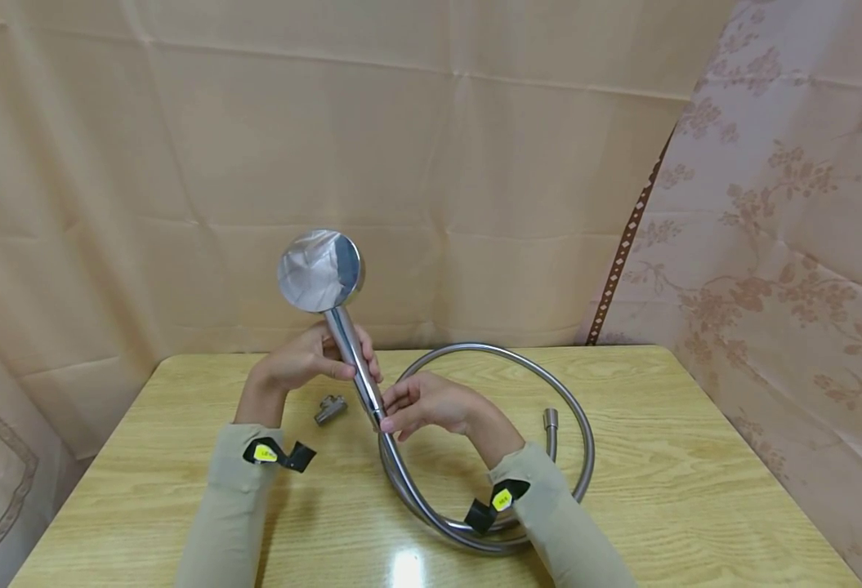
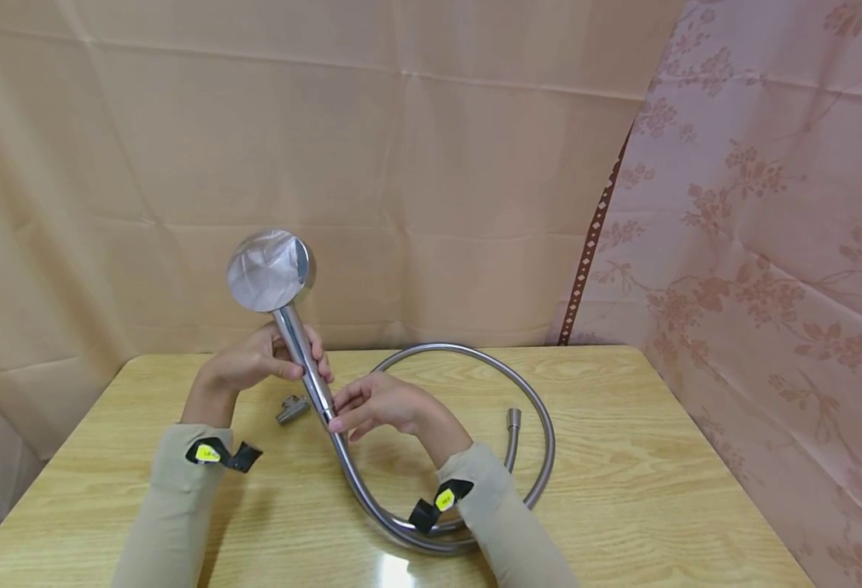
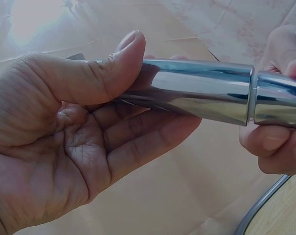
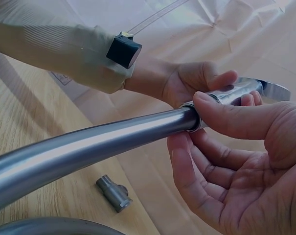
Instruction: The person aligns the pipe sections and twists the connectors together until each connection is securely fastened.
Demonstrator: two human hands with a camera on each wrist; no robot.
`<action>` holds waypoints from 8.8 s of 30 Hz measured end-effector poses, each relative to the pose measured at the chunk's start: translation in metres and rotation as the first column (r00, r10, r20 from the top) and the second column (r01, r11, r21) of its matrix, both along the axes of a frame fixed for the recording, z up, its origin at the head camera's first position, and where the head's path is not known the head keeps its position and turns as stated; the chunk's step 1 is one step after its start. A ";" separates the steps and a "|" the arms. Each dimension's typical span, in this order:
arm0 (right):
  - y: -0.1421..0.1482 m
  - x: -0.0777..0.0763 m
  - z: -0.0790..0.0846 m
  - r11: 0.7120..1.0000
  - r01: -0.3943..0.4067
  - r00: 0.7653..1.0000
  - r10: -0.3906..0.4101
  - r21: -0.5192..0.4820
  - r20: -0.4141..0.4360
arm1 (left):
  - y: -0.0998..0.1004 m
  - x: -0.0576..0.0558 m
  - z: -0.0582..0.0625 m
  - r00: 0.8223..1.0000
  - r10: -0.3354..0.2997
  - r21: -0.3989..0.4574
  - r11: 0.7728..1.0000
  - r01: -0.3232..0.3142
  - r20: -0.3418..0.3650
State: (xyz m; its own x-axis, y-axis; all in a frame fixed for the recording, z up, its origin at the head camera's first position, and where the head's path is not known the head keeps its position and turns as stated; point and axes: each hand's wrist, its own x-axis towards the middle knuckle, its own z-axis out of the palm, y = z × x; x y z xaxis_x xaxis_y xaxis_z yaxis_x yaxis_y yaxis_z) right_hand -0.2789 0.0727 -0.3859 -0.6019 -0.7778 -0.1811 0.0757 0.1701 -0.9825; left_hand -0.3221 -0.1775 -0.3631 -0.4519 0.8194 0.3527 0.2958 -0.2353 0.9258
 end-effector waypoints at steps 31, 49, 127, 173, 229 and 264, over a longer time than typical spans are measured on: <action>0.001 -0.001 0.003 0.999 -0.047 0.998 0.048 0.025 -0.043 | -0.002 -0.003 -0.001 0.999 -0.043 0.012 0.999 0.043 -0.023; 0.000 0.000 0.000 1.000 -0.015 0.999 0.016 0.010 -0.044 | -0.001 0.000 0.001 1.000 -0.019 -0.008 1.000 0.018 -0.016; 0.001 0.001 0.003 1.000 -0.005 0.998 0.006 0.022 -0.069 | -0.002 0.000 0.000 1.000 0.004 -0.034 0.999 -0.004 -0.015; 0.000 0.001 0.000 0.998 -0.056 0.994 0.056 -0.002 -0.098 | -0.001 0.000 0.002 1.000 -0.023 -0.023 0.999 0.023 -0.004; -0.001 0.002 0.007 1.000 -0.004 0.997 0.006 0.028 -0.074 | -0.001 -0.001 0.003 1.000 0.003 -0.048 0.999 -0.003 -0.002; -0.004 0.002 0.006 0.999 0.012 0.998 -0.010 0.038 -0.058 | -0.001 0.000 0.005 1.000 0.006 -0.037 0.999 -0.006 0.011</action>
State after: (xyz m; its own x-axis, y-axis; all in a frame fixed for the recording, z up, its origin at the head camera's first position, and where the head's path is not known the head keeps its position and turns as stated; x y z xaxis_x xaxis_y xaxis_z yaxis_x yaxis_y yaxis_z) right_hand -0.2767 0.0685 -0.3799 -0.6206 -0.7642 -0.1758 0.0215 0.2075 -0.9780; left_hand -0.3224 -0.1786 -0.3586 -0.4605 0.8290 0.3174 0.2866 -0.1996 0.9370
